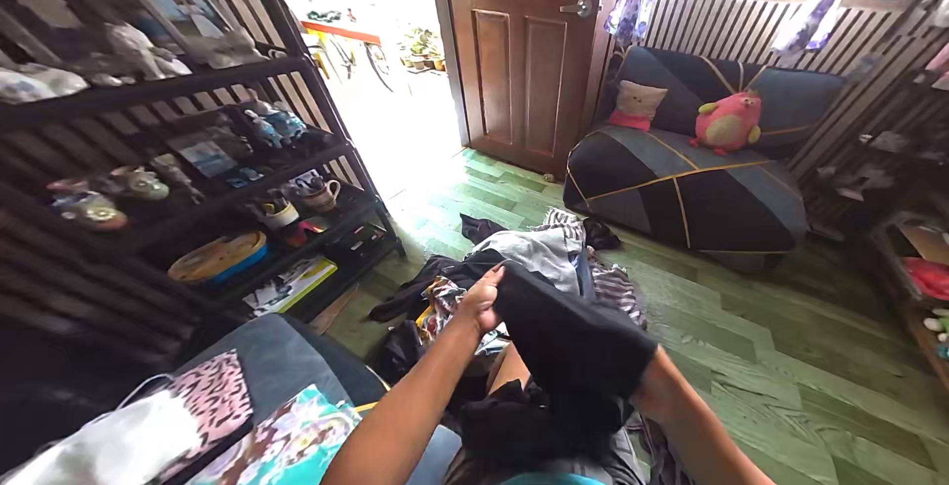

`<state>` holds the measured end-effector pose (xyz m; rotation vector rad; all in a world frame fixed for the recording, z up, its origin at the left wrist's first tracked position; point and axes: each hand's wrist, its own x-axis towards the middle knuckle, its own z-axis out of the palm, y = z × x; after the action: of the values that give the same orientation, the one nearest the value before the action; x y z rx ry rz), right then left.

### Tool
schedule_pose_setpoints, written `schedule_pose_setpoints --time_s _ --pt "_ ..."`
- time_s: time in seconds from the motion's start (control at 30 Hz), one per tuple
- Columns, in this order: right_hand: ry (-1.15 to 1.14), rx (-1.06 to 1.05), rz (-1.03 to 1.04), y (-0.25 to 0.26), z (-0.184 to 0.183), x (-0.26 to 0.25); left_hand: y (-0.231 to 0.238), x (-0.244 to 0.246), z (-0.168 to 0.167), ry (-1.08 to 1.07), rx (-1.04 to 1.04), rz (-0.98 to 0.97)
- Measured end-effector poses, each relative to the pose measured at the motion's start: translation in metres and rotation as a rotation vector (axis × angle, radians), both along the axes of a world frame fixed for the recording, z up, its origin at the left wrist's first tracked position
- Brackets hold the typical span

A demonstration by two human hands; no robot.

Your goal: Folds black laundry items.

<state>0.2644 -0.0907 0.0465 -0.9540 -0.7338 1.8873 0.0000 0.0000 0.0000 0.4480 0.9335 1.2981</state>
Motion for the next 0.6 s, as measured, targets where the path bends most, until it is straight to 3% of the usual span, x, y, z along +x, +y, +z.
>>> schedule_pose_setpoints --time_s 0.03,0.1,0.2,0.27,0.33,0.47,0.53,0.6 --pt "0.045 0.055 -0.079 0.007 0.001 -0.001 0.000 0.000 -0.003 0.004 0.042 0.000" --pt "0.022 0.130 -0.162 0.015 0.012 -0.007 -0.021 0.020 -0.002 0.121 0.206 -0.213" --pt "0.089 0.276 -0.043 0.010 0.041 -0.026 -0.060 0.068 0.012 0.487 0.471 -0.563" --pt "0.218 0.459 -0.016 0.001 0.062 -0.031 -0.069 0.085 0.007 0.958 0.672 -0.443" --pt "0.281 0.683 -0.110 -0.013 0.085 -0.021 -0.058 0.085 -0.017 1.264 0.837 -0.097" --pt "0.186 0.931 -0.527 -0.025 0.117 0.036 -0.031 0.037 -0.032 1.355 0.711 0.135" --pt "0.149 0.948 -0.642 -0.021 0.114 0.071 -0.028 0.005 -0.028 1.375 0.586 0.158" --pt "0.110 0.868 -0.814 -0.013 0.095 0.097 -0.026 -0.026 -0.029 1.239 0.417 0.107"
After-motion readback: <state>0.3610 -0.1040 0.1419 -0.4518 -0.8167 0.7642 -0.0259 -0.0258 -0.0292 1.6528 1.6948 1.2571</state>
